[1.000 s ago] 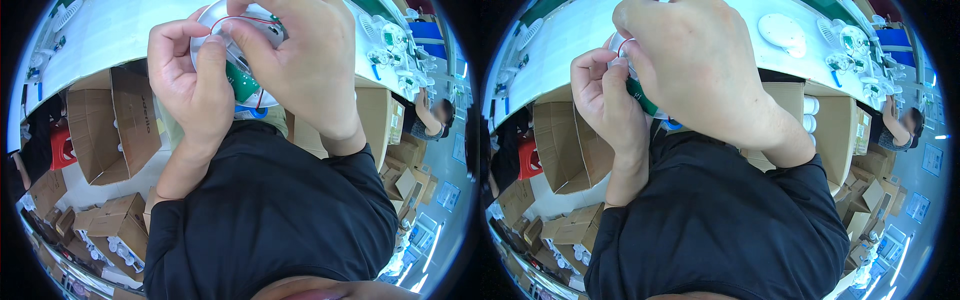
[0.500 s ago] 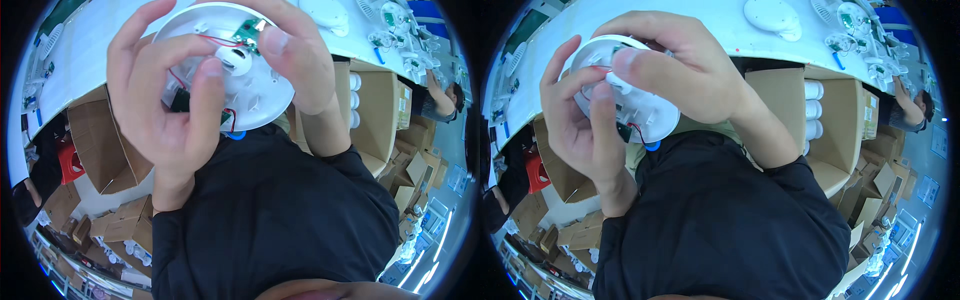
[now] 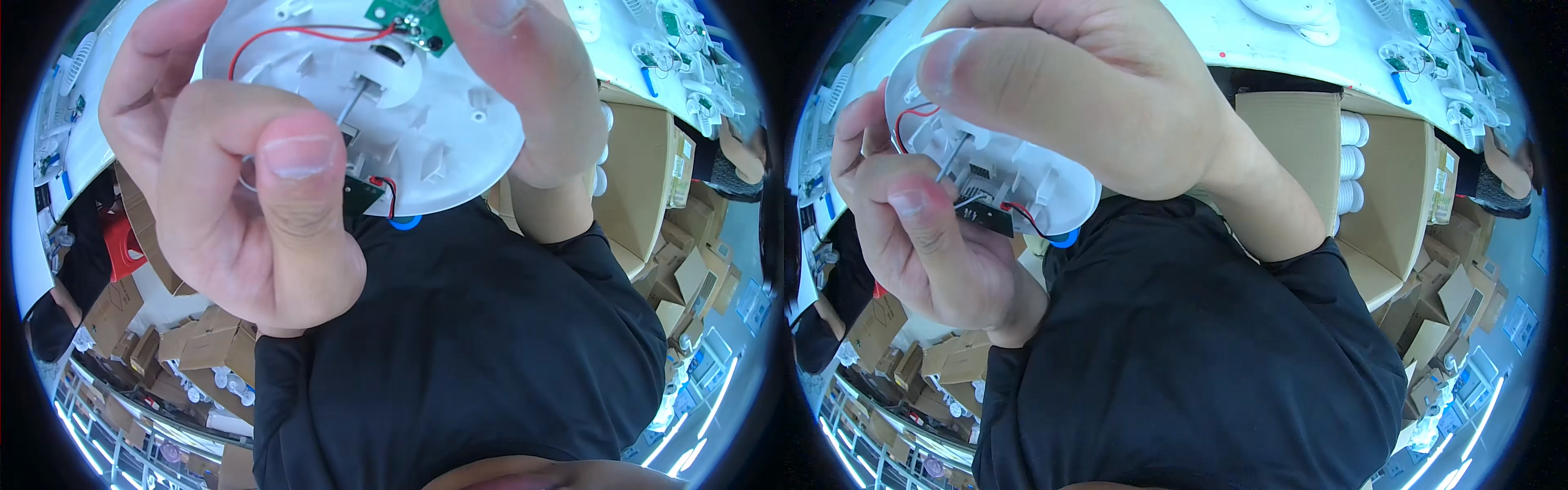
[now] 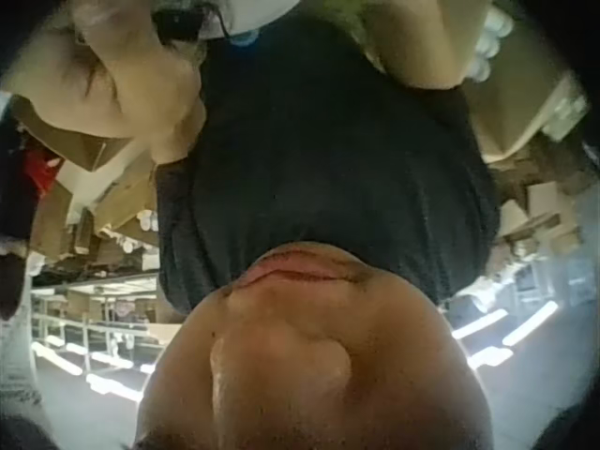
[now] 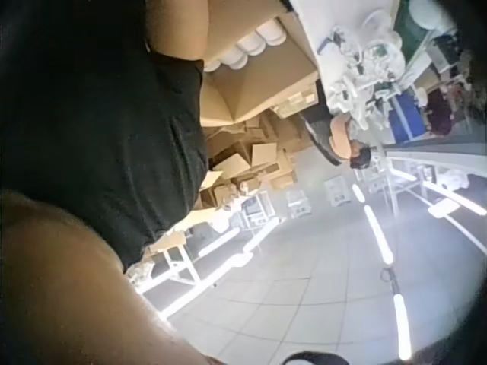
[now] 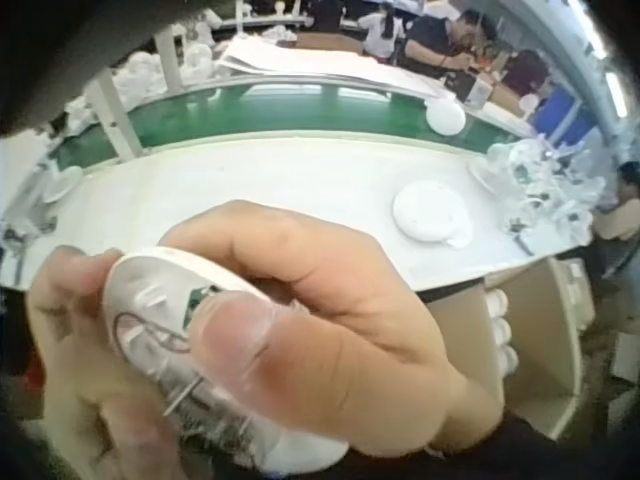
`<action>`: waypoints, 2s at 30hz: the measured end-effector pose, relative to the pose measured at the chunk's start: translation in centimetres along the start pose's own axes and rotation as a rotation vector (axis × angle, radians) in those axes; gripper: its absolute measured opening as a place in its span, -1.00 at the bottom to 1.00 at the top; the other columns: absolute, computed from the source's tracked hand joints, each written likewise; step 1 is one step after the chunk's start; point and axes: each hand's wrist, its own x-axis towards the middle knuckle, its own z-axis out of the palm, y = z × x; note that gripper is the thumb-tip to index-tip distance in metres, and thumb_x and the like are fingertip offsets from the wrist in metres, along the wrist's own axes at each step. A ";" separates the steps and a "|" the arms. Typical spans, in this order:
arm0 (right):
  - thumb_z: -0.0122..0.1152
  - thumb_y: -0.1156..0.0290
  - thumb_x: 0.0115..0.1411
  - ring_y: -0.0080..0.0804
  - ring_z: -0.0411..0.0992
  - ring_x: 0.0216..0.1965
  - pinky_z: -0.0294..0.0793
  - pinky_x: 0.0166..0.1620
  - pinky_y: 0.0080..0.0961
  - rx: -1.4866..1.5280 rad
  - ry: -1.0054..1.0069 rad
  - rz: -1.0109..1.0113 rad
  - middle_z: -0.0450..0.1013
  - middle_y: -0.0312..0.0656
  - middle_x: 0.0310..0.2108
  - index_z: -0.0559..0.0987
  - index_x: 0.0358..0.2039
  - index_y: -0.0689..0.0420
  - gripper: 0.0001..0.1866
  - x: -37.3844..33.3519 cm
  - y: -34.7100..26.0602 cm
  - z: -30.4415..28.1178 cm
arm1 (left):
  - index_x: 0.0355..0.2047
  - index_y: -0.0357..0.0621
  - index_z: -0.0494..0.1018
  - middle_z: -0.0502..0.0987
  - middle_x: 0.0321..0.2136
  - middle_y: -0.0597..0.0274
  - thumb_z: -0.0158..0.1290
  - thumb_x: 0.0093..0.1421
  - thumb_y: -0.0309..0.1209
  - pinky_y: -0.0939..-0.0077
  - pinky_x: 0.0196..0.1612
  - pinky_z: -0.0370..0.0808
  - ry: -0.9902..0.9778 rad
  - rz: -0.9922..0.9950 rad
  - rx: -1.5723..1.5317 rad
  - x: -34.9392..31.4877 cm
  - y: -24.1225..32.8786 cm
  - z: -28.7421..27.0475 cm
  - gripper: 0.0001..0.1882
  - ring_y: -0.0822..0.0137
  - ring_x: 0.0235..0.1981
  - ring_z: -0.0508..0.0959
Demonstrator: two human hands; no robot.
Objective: Assembling the internal circuit boards, batteries, and plastic housing of small portable electric fans on a factory production line.
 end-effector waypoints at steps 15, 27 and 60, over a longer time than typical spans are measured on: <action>0.00 0.24 0.10 -0.19 0.33 0.02 0.25 0.15 -0.23 0.065 0.076 0.071 0.42 0.10 0.03 0.46 0.00 0.35 -0.48 -0.1 0.0 0.0 | -0.52 -0.15 0.34 0.37 0.02 -0.08 -0.12 0.32 -0.30 0.19 0.19 0.17 -0.028 -0.030 0.102 -0.6 0.6 0.3 -0.71 0.05 0.06 0.35; -0.07 0.30 0.39 -0.48 0.24 -0.54 0.25 -0.42 -0.57 -0.096 0.151 -0.313 0.42 -0.23 -0.54 0.57 -0.29 0.31 -0.66 0.5 2.7 -1.3 | -0.49 -0.12 0.31 0.33 0.03 0.01 -0.18 0.35 -0.26 0.16 0.21 0.19 0.108 -0.030 -0.048 -1.4 -0.4 0.5 -0.71 0.04 0.08 0.38; 0.17 0.40 -0.02 -0.09 0.40 -0.49 0.35 -0.38 -0.41 -1.213 0.033 -0.377 0.53 -0.17 -0.44 0.56 -0.34 0.08 -0.82 3.0 0.1 -5.0 | -0.28 -0.29 0.43 0.15 0.23 -0.17 -0.25 0.41 -0.23 0.03 0.20 0.28 -0.036 -0.752 -1.093 3.5 -2.0 -1.3 -0.63 -0.10 0.25 0.25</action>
